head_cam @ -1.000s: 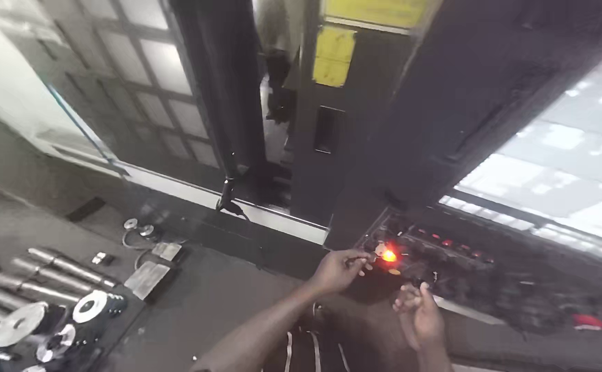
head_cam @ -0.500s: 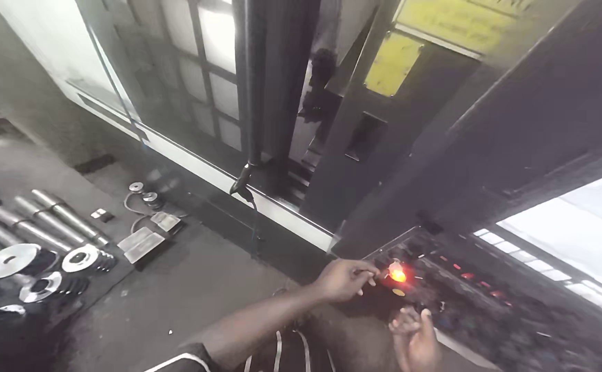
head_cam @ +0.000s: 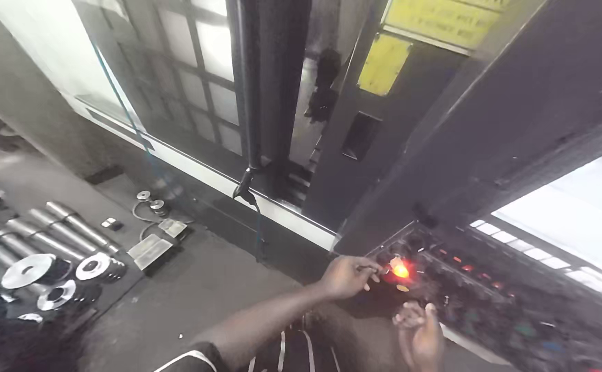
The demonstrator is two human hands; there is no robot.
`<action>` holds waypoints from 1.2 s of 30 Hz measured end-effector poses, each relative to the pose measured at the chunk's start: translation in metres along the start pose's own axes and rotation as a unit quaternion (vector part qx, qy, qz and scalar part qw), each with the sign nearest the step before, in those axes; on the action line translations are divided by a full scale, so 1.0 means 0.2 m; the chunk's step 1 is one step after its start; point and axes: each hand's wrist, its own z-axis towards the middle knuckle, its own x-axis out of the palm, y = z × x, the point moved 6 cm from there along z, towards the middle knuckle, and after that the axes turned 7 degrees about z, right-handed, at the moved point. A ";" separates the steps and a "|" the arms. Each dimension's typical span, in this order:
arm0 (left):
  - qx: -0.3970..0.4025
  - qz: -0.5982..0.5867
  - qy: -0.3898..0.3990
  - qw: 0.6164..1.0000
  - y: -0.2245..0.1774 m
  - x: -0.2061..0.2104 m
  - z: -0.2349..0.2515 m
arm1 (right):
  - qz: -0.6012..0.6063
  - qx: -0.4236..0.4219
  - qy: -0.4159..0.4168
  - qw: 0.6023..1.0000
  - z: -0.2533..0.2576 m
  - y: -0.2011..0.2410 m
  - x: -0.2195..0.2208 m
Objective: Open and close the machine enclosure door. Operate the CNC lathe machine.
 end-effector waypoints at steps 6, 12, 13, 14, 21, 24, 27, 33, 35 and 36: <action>0.006 0.031 0.004 0.999 -0.01 -0.01 -0.01 | -0.009 -0.019 0.012 1.000 -0.02 0.02 0.02; 0.009 -0.006 0.031 0.999 -0.01 -0.01 0.01 | -0.002 -0.008 0.011 1.000 0.00 0.01 -0.02; 0.011 -0.005 0.031 0.999 -0.01 -0.01 0.01 | -0.005 -0.008 0.012 1.000 0.00 0.01 -0.02; 0.014 -0.005 0.028 1.000 -0.01 -0.01 0.00 | -0.009 -0.008 0.011 1.000 0.00 0.00 -0.02; 0.022 -0.005 0.003 1.000 0.01 0.00 0.00 | -0.069 -0.013 0.001 0.998 -0.01 0.04 0.00; 0.031 -0.005 -0.009 0.999 -0.01 0.01 0.00 | -0.066 -0.021 -0.003 0.998 0.00 0.05 -0.01; 0.041 -0.009 -0.015 0.999 -0.02 0.01 0.00 | -0.044 -0.019 -0.006 0.999 0.00 0.04 -0.02; 0.056 -0.005 -0.018 0.998 -0.02 0.01 0.00 | -0.032 -0.027 -0.004 0.999 0.02 0.01 -0.03; 0.062 -0.004 -0.020 0.998 -0.01 0.01 0.00 | -0.036 -0.024 -0.010 0.999 0.01 0.02 -0.03; 0.064 -0.003 -0.021 0.998 -0.01 0.02 0.00 | -0.037 -0.024 -0.010 0.999 0.01 0.03 -0.02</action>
